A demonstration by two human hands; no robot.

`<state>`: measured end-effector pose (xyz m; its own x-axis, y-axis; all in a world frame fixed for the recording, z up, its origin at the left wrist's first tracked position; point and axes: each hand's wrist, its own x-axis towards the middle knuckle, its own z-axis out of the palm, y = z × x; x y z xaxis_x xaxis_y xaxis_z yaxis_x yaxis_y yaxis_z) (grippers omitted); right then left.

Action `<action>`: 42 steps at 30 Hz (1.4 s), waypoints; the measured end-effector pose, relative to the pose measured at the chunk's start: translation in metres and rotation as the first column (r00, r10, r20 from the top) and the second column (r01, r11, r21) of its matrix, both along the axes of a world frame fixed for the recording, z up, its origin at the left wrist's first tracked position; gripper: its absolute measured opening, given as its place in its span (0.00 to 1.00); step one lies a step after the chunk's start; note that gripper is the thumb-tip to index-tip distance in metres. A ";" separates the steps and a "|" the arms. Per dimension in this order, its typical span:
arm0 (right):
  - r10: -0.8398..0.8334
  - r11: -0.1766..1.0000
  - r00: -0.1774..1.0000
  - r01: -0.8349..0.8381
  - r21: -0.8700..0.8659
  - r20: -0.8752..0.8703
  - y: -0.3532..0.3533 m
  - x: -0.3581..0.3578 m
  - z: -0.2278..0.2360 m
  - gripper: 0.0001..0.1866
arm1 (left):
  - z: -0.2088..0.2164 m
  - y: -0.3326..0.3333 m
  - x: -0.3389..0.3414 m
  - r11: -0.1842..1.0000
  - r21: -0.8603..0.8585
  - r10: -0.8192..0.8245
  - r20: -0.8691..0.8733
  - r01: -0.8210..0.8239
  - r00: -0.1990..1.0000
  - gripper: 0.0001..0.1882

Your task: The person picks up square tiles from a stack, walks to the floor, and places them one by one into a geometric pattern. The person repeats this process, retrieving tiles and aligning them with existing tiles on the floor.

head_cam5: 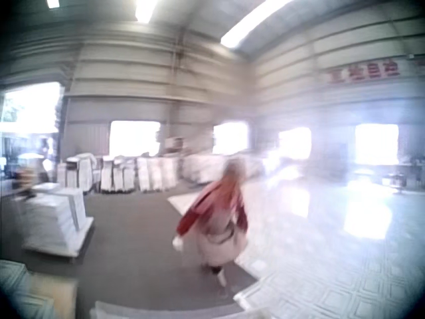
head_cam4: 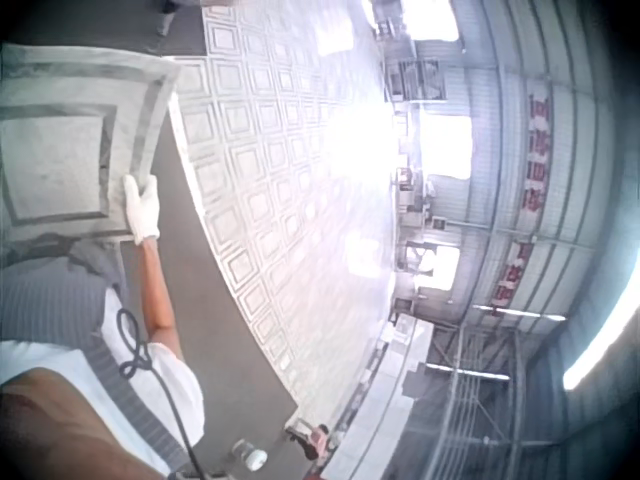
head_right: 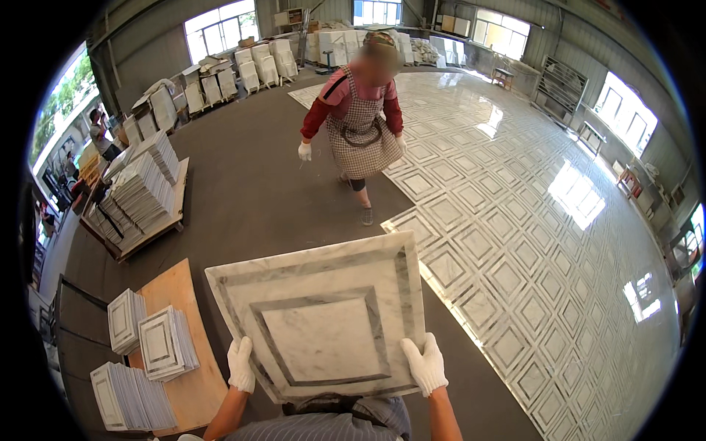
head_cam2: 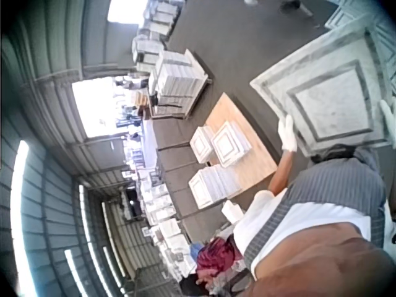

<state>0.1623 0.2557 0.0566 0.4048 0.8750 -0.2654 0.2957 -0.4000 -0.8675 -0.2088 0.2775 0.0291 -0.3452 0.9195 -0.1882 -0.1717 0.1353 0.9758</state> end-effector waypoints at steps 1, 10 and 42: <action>0.005 1.000 1.000 -0.005 0.004 0.000 0.006 -0.001 0.004 0.20 | 0.000 0.003 -0.001 1.000 -0.013 0.009 0.003 -0.009 1.000 0.18; 0.092 0.996 0.996 -0.092 0.019 0.005 0.082 -0.004 0.000 0.17 | -0.002 0.041 -0.002 0.993 -0.063 0.101 -0.058 -0.105 0.993 0.18; -0.017 0.998 0.984 0.007 -0.056 -0.177 0.455 0.104 -0.037 0.16 | 0.000 0.478 0.116 0.978 -0.209 -0.042 -0.145 0.011 0.989 0.13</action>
<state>0.2661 0.7106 0.0194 0.3578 0.8523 -0.3816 0.1342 -0.4513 -0.8822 -0.0933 0.7560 0.0287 -0.3598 0.8748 -0.3245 -0.0216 0.3398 0.9402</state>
